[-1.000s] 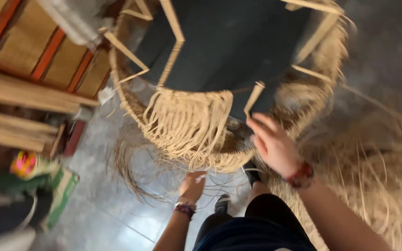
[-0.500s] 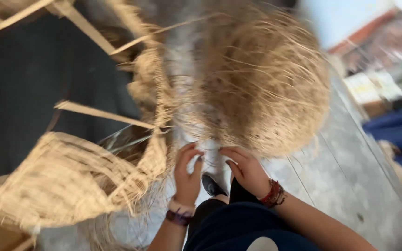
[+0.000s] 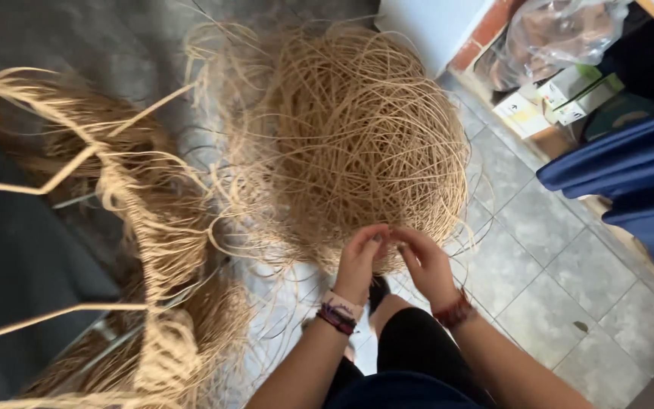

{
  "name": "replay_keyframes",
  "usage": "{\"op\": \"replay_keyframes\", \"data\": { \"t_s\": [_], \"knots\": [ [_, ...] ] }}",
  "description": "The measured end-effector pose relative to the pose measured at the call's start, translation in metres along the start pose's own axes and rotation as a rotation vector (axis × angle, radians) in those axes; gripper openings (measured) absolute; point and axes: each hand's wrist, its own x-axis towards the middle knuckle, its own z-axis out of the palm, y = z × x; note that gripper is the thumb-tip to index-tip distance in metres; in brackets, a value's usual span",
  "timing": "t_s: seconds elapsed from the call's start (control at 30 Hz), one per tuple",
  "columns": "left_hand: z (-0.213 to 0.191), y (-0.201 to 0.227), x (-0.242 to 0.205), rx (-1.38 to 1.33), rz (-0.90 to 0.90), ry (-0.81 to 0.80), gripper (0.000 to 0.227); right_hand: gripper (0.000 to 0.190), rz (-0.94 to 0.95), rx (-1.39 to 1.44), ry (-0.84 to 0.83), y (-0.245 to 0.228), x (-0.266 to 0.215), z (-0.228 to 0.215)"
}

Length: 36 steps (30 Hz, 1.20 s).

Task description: Weaving dried fiber strands onto a circular frame to create a decorative object

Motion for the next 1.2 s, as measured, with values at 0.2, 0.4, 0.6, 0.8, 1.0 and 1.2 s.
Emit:
{"op": "replay_keyframes", "data": {
  "t_s": [0.2,0.4,0.6,0.8,1.0,1.2],
  "knots": [
    [-0.004,-0.071,0.087,-0.127,-0.109,0.098,0.03,0.03,0.166,0.122,0.021,0.163,0.098,0.045],
    [-0.019,-0.12,0.119,-0.214,-0.145,0.171,0.026,0.048,0.371,-0.104,-0.202,0.256,0.179,0.111],
    [-0.008,-0.112,0.085,-0.407,-0.429,0.061,0.037,0.019,0.196,-0.104,-0.242,0.187,0.162,0.071],
    [0.058,-0.016,0.067,-0.698,-0.502,-0.219,0.079,0.025,-0.068,-0.042,-0.304,-0.006,0.072,-0.073],
    [0.072,0.089,0.053,-1.023,-0.28,0.166,0.022,0.036,-0.09,0.054,-0.275,-0.012,-0.009,-0.185],
    [0.119,0.074,-0.006,-0.24,-0.074,0.036,0.03,0.043,0.433,0.017,-0.35,-0.105,0.019,-0.207]
  ]
}}
